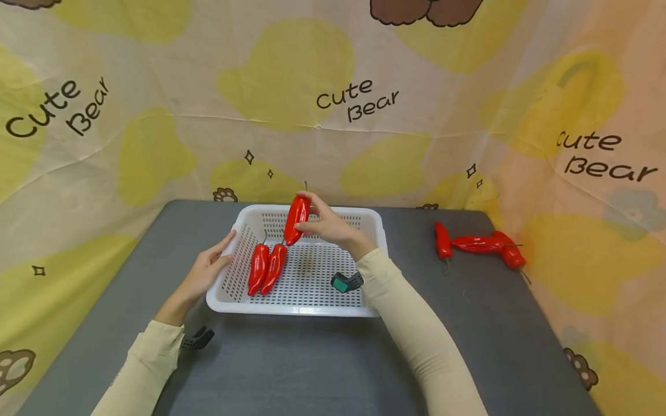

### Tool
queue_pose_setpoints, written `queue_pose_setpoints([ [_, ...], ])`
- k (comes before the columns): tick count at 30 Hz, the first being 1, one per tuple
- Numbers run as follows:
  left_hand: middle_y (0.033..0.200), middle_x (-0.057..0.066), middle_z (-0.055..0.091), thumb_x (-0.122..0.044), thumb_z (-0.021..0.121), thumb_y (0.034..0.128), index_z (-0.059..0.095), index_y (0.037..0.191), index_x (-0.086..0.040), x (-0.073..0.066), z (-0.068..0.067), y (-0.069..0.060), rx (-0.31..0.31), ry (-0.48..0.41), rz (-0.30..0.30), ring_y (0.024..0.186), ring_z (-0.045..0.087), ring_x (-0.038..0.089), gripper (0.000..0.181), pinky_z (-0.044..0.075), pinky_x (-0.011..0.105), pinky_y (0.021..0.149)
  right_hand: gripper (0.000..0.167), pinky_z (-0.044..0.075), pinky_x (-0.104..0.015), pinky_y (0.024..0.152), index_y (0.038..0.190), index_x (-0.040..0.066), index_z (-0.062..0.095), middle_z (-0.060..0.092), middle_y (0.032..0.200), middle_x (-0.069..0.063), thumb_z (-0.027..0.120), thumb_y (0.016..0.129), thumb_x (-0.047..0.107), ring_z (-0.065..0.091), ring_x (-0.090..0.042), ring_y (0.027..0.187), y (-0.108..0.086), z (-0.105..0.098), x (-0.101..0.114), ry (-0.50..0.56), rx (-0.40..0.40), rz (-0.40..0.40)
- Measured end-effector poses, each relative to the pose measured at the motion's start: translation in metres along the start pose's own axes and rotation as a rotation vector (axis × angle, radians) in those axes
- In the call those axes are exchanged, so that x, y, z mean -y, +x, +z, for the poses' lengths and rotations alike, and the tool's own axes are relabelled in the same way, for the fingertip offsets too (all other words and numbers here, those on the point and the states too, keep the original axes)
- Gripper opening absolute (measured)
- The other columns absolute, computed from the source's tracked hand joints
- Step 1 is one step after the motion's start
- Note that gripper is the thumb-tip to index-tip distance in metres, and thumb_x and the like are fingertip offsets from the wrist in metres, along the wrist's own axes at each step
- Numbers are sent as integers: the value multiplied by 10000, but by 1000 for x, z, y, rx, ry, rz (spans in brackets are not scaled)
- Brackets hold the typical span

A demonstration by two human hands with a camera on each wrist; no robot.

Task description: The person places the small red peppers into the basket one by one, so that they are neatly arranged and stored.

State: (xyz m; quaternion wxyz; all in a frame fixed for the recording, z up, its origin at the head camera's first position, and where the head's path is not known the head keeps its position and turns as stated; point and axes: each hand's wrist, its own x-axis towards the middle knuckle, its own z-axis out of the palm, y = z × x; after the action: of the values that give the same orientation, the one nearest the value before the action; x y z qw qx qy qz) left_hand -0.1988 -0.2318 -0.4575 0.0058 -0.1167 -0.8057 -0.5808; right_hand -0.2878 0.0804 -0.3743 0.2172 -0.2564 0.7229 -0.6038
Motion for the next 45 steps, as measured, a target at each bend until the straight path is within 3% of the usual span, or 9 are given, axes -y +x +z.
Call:
queue_pose_setpoints([
  [4, 1610, 293, 305, -61, 425, 1047, 273, 1600, -101, 0, 0, 0, 3, -1, 0, 1209, 577, 533, 575, 633, 446, 825, 695, 548, -523, 1023, 1567, 207, 260, 450, 1457, -212, 601, 985, 41, 572, -358, 1229, 5, 5, -5, -11, 14, 40],
  [12, 1586, 318, 329, -44, 426, 1039, 278, 1596, -82, 0, 1, 1, -5, -11, 2, 1180, 591, 529, 577, 643, 412, 795, 710, 443, -661, 1094, 1560, 228, 273, 489, 1416, -230, 622, 971, 41, 584, -357, 1203, 13, 10, -15, 20, 20, 79],
  [22, 1605, 302, 300, -41, 429, 1042, 278, 1593, -69, -2, 0, 1, -11, -2, 14, 1182, 586, 534, 572, 644, 393, 780, 649, 503, -646, 1028, 1529, 78, 315, 539, 1354, -250, 612, 959, -14, 626, -320, 1119, 15, 12, -31, -83, 113, 114],
  [32, 1590, 325, 311, -49, 424, 1045, 270, 1593, -60, -3, 0, 1, -11, 25, 13, 1161, 601, 550, 570, 644, 414, 770, 569, 612, -411, 886, 1481, 83, 379, 576, 1297, -181, 617, 968, 17, 637, -278, 1092, 16, 15, -42, -207, 135, 169],
  [45, 1586, 331, 317, -53, 424, 1047, 264, 1594, -55, -4, 1, 0, -6, 10, 16, 1133, 615, 560, 570, 646, 396, 754, 537, 599, -406, 876, 1444, 142, 460, 562, 1297, -130, 663, 951, 72, 606, -232, 1018, 14, 18, -49, -325, 107, 238],
])
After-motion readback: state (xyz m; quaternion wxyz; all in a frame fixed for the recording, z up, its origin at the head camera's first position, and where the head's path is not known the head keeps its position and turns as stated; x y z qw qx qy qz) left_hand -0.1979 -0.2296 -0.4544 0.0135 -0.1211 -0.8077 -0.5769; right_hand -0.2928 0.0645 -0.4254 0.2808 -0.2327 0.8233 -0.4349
